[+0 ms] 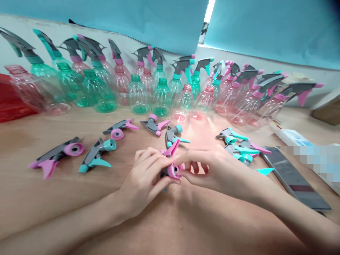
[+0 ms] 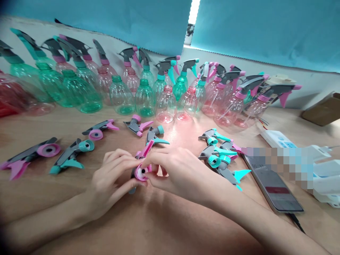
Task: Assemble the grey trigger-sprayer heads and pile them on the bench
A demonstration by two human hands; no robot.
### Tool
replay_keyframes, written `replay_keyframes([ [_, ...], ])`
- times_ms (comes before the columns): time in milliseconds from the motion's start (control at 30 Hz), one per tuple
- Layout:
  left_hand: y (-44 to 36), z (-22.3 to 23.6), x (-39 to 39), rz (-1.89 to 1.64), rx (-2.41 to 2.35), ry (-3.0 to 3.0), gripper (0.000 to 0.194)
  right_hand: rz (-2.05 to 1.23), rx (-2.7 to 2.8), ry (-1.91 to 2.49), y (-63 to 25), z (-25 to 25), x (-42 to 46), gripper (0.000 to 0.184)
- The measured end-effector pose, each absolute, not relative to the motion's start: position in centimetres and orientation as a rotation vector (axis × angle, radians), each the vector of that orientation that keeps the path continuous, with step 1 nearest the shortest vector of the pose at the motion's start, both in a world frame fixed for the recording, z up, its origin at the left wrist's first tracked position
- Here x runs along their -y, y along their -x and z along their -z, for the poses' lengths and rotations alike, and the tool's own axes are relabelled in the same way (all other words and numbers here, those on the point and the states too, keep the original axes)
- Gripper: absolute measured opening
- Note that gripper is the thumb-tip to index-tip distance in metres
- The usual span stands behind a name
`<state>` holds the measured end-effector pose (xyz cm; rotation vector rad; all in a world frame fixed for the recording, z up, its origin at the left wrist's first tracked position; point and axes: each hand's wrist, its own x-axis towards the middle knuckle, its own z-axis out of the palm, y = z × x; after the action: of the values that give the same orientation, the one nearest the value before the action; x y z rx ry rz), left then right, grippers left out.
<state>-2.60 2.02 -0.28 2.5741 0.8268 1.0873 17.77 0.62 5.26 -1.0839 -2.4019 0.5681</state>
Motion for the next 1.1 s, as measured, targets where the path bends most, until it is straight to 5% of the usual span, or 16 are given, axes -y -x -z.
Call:
replay_keyframes([
  [233,2.7,0.2,-1.8,-1.035,-0.809,-2.57,0.02,-0.457,2.329,1.029,-17.0,-4.8,-0.5,0.004],
  [1100,2.7,0.1,-1.9,-1.098,-0.841,-2.568,0.024,-0.343,2.341,1.177,-16.9,-5.2,0.1,0.012],
])
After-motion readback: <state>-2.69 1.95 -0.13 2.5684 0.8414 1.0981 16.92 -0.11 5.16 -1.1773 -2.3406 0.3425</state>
